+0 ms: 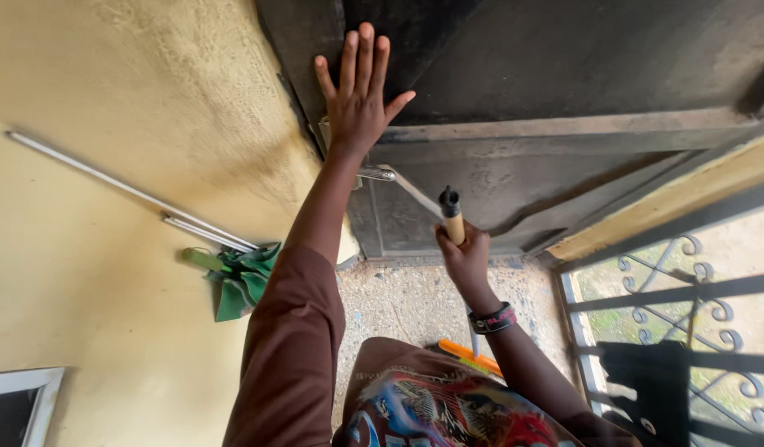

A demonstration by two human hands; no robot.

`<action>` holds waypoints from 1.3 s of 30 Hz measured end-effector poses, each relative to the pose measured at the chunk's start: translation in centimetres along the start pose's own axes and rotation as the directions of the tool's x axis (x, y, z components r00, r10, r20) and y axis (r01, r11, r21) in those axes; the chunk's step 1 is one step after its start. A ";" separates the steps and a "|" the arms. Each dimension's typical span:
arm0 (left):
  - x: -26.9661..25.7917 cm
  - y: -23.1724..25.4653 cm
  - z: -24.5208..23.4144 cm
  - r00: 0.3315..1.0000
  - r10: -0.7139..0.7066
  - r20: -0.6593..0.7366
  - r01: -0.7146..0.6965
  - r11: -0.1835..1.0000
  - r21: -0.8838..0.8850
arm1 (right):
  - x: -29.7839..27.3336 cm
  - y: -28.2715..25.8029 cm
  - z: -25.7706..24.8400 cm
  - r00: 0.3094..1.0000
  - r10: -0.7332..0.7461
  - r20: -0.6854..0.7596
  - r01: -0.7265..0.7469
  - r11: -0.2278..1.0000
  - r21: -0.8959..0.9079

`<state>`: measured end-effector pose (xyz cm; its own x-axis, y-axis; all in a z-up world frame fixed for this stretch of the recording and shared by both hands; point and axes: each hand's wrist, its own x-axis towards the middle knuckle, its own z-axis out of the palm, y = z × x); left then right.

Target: The person sweeps the floor of a balcony using a long-handled brush, moving around laundry and items on the ground.

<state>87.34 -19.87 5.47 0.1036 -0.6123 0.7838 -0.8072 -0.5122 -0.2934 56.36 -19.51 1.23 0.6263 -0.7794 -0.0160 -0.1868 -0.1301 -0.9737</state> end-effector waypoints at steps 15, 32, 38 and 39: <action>-9.9 2.7 -7.8 0.847 0.089 0.525 0.236 0.821 -0.520 | -7.8 -1.7 -6.6 0.995 0.044 -0.093 -0.050 0.997 -0.063; -11.4 7.1 -8.1 0.790 -0.293 0.538 0.611 0.451 -0.651 | -14.6 -3.9 -11.6 0.989 0.035 -0.140 -0.036 0.999 -0.001; -24.9 24.7 -22.6 0.527 0.516 0.675 0.818 -0.092 -0.568 | -19.0 -6.1 -14.8 0.984 0.111 -0.141 -0.071 0.962 0.265; -27.5 27.5 -25.6 0.453 0.660 0.599 0.857 -0.138 -0.497 | -19.9 -6.7 -15.2 0.975 0.120 -0.188 -0.063 0.957 0.285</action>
<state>47.42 -1.68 -10.09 -0.1381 -0.9764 -0.1663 -0.0885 -0.1551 0.9839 33.64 -12.38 11.54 0.4457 -0.8906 -0.0901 -0.0029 0.0992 -0.9951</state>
